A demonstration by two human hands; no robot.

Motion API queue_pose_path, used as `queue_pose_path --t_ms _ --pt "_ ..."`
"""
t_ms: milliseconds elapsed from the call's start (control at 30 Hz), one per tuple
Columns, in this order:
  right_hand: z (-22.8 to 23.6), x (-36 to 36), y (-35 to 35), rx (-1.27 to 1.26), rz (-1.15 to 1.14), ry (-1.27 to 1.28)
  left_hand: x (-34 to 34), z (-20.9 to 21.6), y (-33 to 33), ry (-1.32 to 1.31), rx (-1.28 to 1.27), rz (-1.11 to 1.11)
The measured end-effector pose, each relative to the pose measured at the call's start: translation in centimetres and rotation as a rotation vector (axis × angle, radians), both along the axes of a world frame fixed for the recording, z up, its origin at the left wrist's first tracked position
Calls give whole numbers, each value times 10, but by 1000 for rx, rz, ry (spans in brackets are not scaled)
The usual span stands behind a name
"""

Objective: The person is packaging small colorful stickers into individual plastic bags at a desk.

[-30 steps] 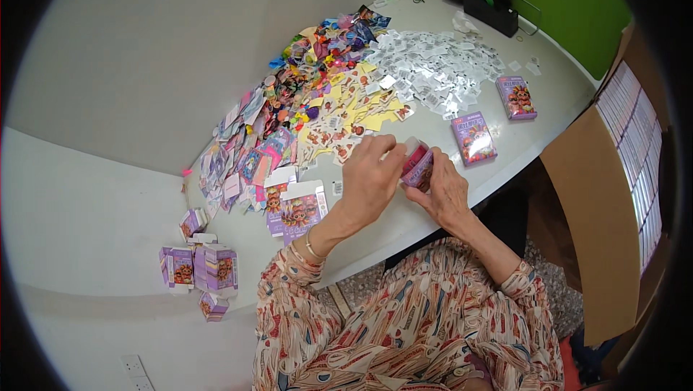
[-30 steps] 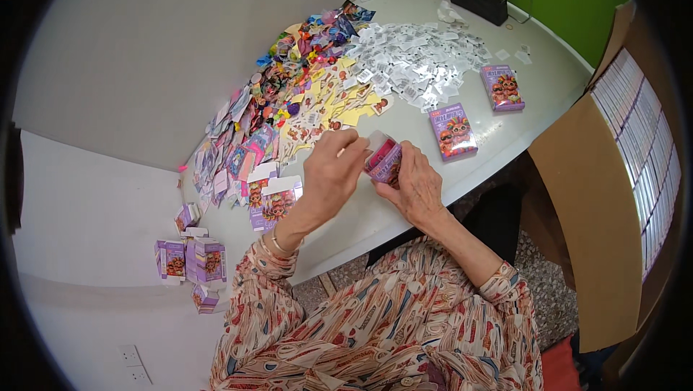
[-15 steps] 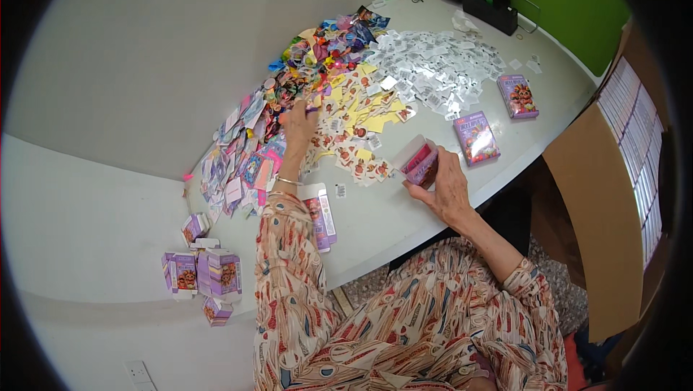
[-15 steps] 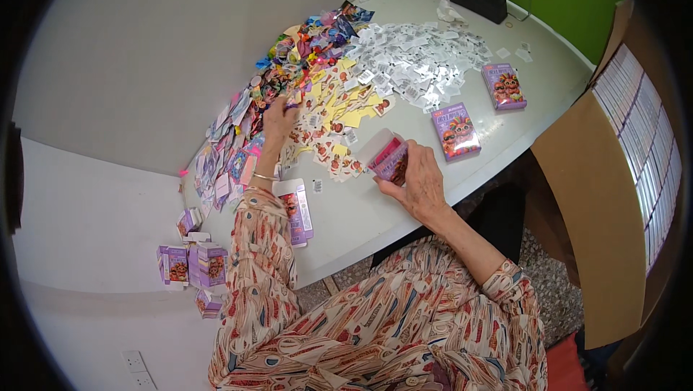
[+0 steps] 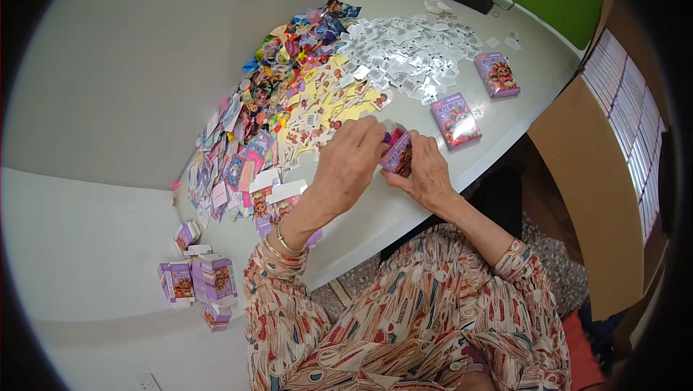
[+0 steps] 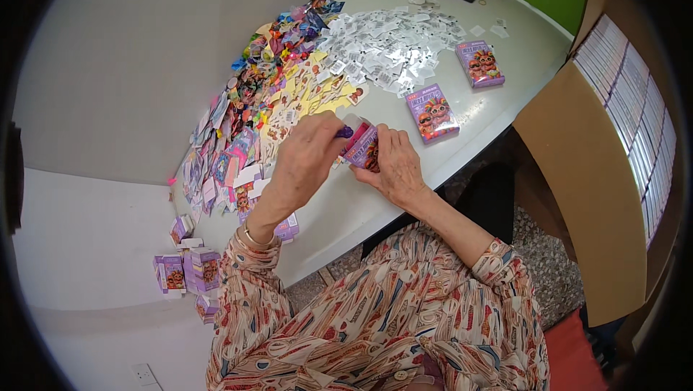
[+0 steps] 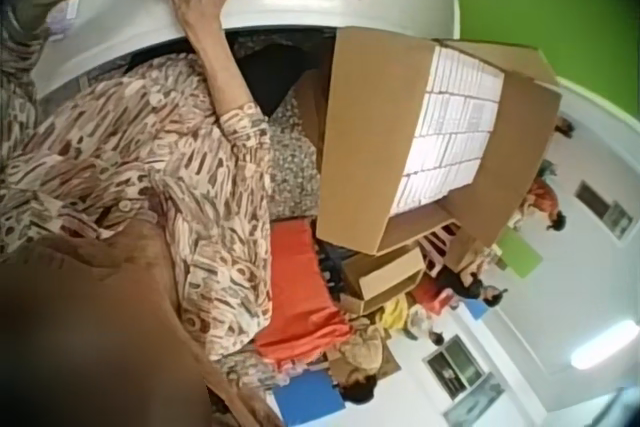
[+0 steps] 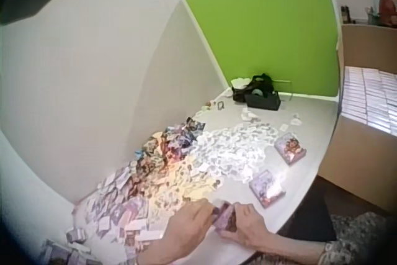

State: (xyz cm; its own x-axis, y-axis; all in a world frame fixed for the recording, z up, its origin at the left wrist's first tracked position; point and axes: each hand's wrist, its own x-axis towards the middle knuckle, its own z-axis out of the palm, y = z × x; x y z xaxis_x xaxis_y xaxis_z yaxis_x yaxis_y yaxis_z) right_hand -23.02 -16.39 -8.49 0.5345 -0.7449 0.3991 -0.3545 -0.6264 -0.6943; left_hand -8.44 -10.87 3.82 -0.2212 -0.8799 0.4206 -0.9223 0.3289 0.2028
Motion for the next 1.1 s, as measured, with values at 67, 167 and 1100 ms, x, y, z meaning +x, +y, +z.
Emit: queue_pose_path --t_ms 67,167,1100 --pt "-2 0 0 11 -3 -13 -6 -6 -5 -44 2 -20" --pt "-1 0 0 -52 -15 -38 -13 -16 -9 -95 29 -2" --pt "0 2 6 -96 9 -6 244 -111 23 -15 -143 825"
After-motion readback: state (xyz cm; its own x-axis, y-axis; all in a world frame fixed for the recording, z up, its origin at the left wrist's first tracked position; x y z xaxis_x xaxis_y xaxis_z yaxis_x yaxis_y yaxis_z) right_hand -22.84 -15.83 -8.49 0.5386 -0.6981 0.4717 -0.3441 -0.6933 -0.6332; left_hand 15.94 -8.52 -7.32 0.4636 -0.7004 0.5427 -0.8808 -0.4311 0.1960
